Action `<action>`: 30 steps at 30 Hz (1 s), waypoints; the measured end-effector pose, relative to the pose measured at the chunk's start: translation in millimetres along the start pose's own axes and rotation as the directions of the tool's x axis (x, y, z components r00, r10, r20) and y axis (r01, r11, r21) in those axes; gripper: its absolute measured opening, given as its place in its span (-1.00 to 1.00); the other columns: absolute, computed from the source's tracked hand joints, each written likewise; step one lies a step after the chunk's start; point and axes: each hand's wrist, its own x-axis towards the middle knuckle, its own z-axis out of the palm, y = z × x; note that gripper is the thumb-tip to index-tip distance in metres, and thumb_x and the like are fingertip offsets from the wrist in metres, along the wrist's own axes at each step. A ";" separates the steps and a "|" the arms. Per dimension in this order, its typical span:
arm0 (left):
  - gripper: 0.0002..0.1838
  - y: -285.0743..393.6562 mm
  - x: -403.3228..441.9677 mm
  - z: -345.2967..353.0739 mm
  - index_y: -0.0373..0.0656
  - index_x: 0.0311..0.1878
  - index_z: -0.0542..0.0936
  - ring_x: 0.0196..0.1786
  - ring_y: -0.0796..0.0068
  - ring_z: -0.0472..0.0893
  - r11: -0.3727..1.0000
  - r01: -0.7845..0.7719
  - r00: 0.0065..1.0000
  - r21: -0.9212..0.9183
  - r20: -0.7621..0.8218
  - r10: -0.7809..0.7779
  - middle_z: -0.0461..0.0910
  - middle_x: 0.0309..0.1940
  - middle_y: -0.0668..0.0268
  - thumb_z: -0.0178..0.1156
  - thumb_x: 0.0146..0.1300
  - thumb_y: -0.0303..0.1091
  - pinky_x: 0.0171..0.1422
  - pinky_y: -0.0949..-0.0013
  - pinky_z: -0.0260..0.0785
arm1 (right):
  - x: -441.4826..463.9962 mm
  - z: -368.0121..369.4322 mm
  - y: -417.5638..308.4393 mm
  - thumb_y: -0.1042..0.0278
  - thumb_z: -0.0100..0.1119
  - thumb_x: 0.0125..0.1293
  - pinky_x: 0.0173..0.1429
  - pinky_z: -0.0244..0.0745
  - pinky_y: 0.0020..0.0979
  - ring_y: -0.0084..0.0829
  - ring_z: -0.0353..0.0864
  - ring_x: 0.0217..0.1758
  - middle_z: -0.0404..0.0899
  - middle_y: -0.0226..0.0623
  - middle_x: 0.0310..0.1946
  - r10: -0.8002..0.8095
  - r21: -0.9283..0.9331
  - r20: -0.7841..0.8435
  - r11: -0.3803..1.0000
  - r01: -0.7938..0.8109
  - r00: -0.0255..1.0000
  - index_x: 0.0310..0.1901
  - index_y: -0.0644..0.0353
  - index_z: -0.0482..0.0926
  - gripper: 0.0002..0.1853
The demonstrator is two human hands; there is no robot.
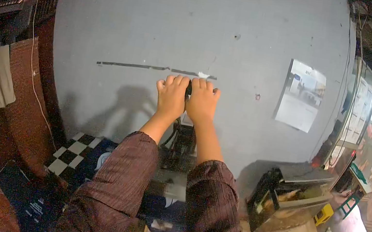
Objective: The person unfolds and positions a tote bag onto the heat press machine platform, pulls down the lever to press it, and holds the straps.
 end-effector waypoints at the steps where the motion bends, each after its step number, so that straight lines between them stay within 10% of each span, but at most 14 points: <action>1: -0.58 2.4 -8.6 -6.6 -0.06 -0.02 0.51 0.13 0.26 0.44 1.000 0.001 1.000 -0.023 0.003 -0.001 0.54 -0.07 0.38 0.30 -0.02 -0.52 0.19 0.11 0.11 | -10.5 -4.9 -4.4 0.35 0.33 0.11 0.31 0.18 -0.05 -0.26 0.45 0.22 0.57 -0.36 0.05 0.006 0.004 0.010 1.000 -0.006 1.000 0.05 0.07 0.50 -0.57; 30: -0.51 62.5 -240.4 -86.5 -0.16 0.16 0.49 0.30 0.19 0.36 0.990 0.134 0.943 -0.033 0.311 -0.118 0.49 0.14 0.25 0.19 0.09 -0.57 0.29 0.06 0.06 | -255.9 -43.8 -48.5 0.46 0.11 0.17 0.33 0.12 0.03 -0.28 0.45 0.21 0.54 -0.36 0.02 0.031 0.055 0.189 0.998 -0.042 0.982 0.06 0.10 0.48 -0.63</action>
